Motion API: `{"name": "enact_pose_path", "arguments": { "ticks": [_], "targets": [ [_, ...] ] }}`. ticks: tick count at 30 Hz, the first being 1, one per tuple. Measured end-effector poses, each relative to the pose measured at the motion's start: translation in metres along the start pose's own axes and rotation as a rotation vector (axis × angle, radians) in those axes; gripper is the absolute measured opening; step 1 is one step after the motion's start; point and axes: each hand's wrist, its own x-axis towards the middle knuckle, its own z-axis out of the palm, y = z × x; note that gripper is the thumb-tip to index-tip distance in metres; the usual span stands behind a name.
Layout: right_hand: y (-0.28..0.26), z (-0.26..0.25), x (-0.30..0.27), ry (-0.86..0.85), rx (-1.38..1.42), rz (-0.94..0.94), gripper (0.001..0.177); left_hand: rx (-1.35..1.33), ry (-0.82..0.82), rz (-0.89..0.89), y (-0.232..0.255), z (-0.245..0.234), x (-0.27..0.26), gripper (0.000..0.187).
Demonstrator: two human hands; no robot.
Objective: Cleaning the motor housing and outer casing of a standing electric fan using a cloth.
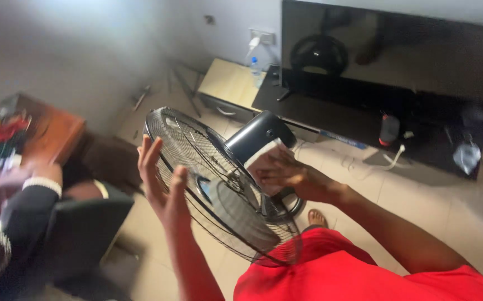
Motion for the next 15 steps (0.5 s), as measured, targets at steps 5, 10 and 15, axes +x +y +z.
{"name": "enact_pose_path", "arguments": {
  "ticks": [5,10,15],
  "targets": [
    [0.008,-0.036,-0.010,-0.018,0.062,-0.071,0.039,-0.009,0.064,-0.134,0.013,0.000,-0.006,0.054],
    [-0.020,-0.080,0.024,0.064,0.409,0.142,0.034,0.291,0.110,-0.211,0.041,0.016,-0.027,0.051],
    [-0.076,-0.059,0.086,0.361,0.481,0.101,0.035,0.484,0.058,-0.236,0.047,0.029,-0.033,0.056]
  ]
}}
